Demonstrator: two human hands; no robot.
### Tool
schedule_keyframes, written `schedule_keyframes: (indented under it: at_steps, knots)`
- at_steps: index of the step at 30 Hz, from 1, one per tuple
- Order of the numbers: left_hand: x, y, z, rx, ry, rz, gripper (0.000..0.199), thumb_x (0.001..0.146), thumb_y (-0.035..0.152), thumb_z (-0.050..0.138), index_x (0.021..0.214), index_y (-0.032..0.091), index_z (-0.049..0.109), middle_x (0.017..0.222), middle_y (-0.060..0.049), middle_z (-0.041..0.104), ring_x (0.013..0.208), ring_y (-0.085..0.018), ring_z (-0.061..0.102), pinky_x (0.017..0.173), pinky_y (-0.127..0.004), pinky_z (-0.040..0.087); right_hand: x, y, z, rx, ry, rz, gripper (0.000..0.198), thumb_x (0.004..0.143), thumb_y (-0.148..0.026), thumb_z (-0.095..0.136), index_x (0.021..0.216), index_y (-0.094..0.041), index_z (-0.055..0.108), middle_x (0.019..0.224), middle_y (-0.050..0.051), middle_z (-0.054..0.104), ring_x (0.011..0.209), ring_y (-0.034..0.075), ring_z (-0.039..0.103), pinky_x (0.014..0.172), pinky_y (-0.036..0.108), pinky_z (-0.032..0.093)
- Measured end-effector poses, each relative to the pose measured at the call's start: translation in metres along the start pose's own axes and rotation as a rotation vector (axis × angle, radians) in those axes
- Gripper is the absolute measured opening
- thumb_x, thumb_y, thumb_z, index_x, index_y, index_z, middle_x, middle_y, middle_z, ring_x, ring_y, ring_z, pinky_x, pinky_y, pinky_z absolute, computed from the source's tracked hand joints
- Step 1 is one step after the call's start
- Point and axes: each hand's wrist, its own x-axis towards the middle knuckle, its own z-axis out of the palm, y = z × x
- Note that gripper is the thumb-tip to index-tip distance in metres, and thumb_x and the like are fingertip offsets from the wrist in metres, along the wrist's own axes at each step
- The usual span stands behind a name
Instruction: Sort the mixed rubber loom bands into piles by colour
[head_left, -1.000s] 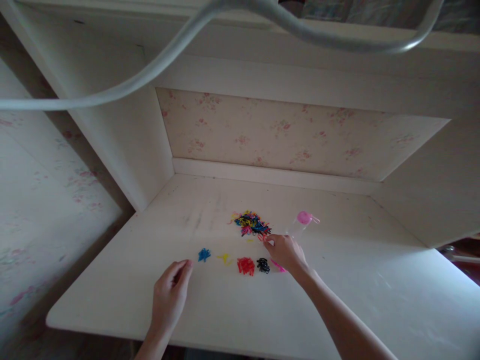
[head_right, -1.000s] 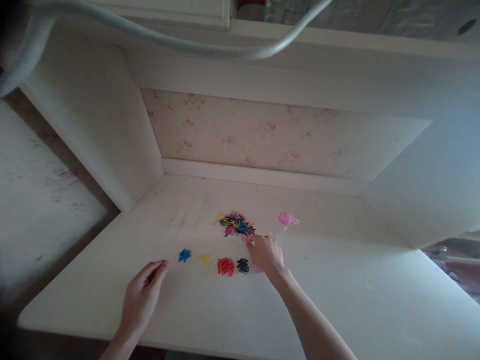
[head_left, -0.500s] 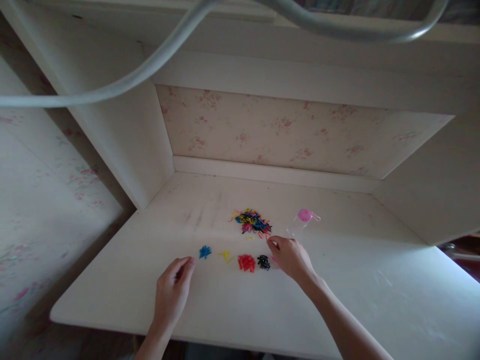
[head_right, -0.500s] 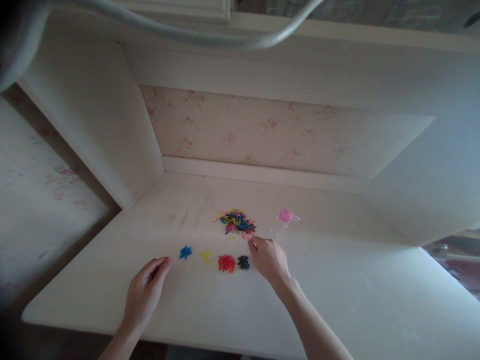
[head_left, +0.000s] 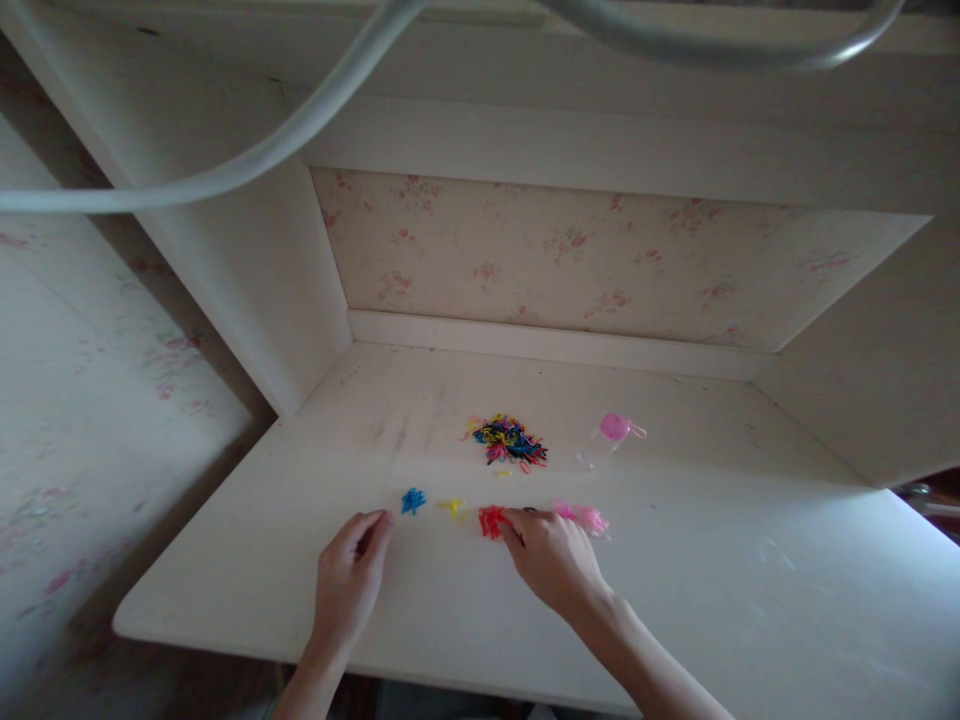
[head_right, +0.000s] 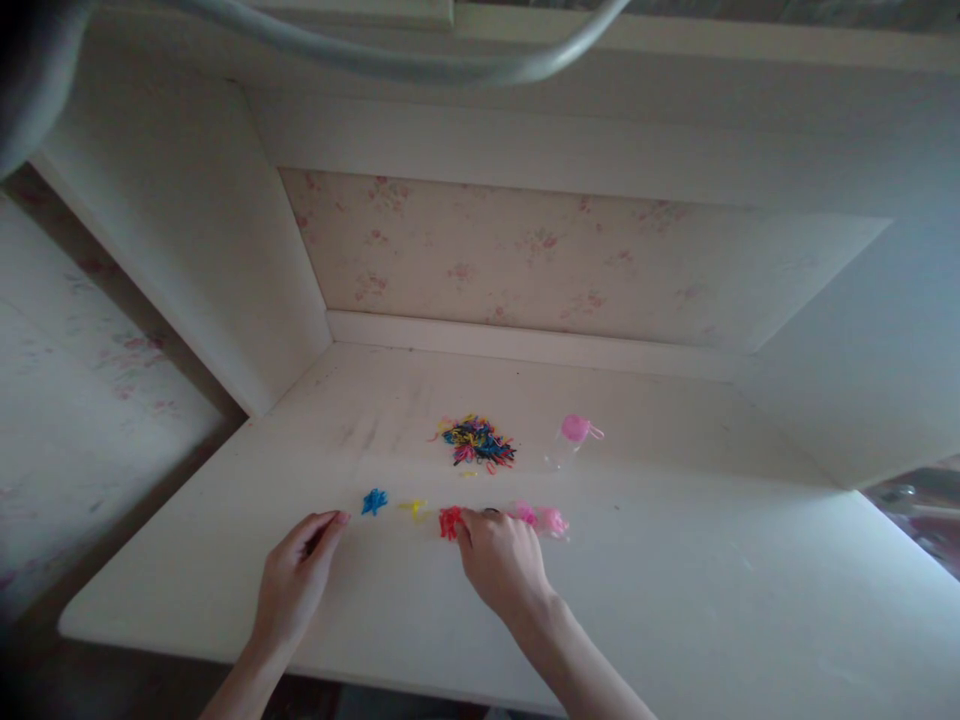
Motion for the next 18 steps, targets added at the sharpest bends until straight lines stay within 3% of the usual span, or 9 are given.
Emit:
schedule_keyframes:
  at_steps: [6,11,15,18]
  knots:
    - [0.001,-0.003,0.001,0.018,-0.025,0.008,0.033,0.084,0.046,0.052,0.091,0.018,0.067,0.07,0.0,0.061,0.062,-0.013,0.052,0.058,-0.022,0.041,-0.003,0.006,-0.003,0.054,0.025,0.007,0.033,0.093,-0.034,0.039,0.079,-0.026,0.068,0.073,0.0,0.07,0.063,0.014,0.063,0.052,0.022,0.029]
    - [0.0,-0.002,0.002,0.081,-0.026,0.047,0.033,0.086,0.046,0.048,0.088,0.018,0.067,0.069,-0.001,0.062,0.062,-0.014,0.055,0.057,-0.022,0.041,-0.016,0.024,-0.003,0.237,0.091,0.068,0.042,0.093,-0.042,0.035,0.078,-0.025,0.07,0.066,0.001,0.068,0.056,0.013,0.059,0.054,0.021,0.035]
    - [-0.003,0.009,0.008,0.165,-0.053,0.141,0.03,0.087,0.042,0.047,0.083,0.019,0.065,0.067,-0.001,0.06,0.06,-0.013,0.055,0.058,-0.022,0.041,-0.037,0.059,0.003,0.419,0.272,0.259,0.048,0.088,-0.055,0.039,0.084,-0.021,0.073,0.053,0.0,0.06,0.047,0.011,0.05,0.05,0.019,0.036]
    - [-0.004,0.031,0.021,0.221,-0.184,0.244,0.029,0.089,0.039,0.045,0.083,0.02,0.066,0.071,-0.002,0.062,0.063,-0.013,0.057,0.059,-0.022,0.042,-0.055,0.095,0.013,0.557,0.339,0.495,0.051,0.082,-0.061,0.045,0.087,-0.019,0.073,0.056,-0.001,0.062,0.051,0.012,0.054,0.049,0.018,0.038]
